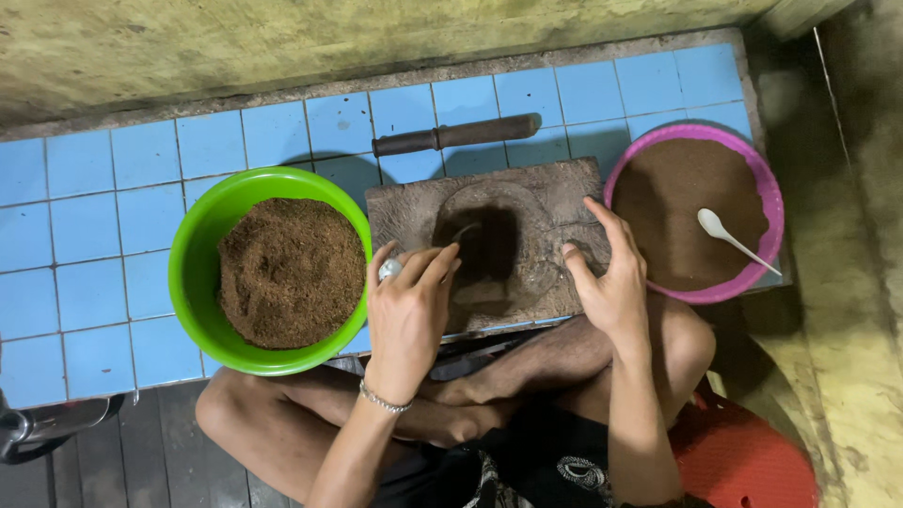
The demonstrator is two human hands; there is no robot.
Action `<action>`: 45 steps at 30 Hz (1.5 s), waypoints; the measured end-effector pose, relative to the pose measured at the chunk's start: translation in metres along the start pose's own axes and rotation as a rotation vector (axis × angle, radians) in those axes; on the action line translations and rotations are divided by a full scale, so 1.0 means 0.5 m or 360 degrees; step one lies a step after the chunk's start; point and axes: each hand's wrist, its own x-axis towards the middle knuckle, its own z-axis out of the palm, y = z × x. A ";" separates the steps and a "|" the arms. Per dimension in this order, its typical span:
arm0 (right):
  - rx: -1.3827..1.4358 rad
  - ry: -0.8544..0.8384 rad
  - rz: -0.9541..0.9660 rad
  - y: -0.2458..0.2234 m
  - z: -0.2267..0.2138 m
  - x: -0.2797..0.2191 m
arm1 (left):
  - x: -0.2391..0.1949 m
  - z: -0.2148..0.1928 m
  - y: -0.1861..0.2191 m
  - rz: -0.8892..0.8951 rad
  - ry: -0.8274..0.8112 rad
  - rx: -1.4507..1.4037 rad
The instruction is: The person uses a spoon to scoop a brown powder from a pink bowl and places it into a stone mortar. They then use a pestle to grind the powder inside the mortar. The person transfers the ground powder into a green bowl and repeats the process.
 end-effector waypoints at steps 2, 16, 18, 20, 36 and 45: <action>0.0012 -0.0004 0.0012 0.000 0.001 0.000 | 0.011 0.018 -0.007 0.0055 -0.0122 0.0083; 0.0054 0.0002 0.0058 0.006 0.002 -0.002 | 0.017 0.046 -0.017 0.0168 -0.0456 -0.0011; 0.0061 0.0013 0.0076 0.010 0.003 -0.003 | -0.003 0.095 -0.040 0.0151 -0.0576 0.0077; 0.0052 0.0015 0.0077 0.011 0.004 -0.002 | -0.010 0.086 -0.045 0.0150 -0.0614 0.0053; -0.0001 0.0087 0.0002 0.021 0.012 0.016 | -0.040 0.051 -0.047 0.0116 -0.0356 0.0110; 0.0052 0.0050 0.0061 0.011 0.006 0.010 | -0.011 0.049 -0.031 0.0107 -0.0143 0.0146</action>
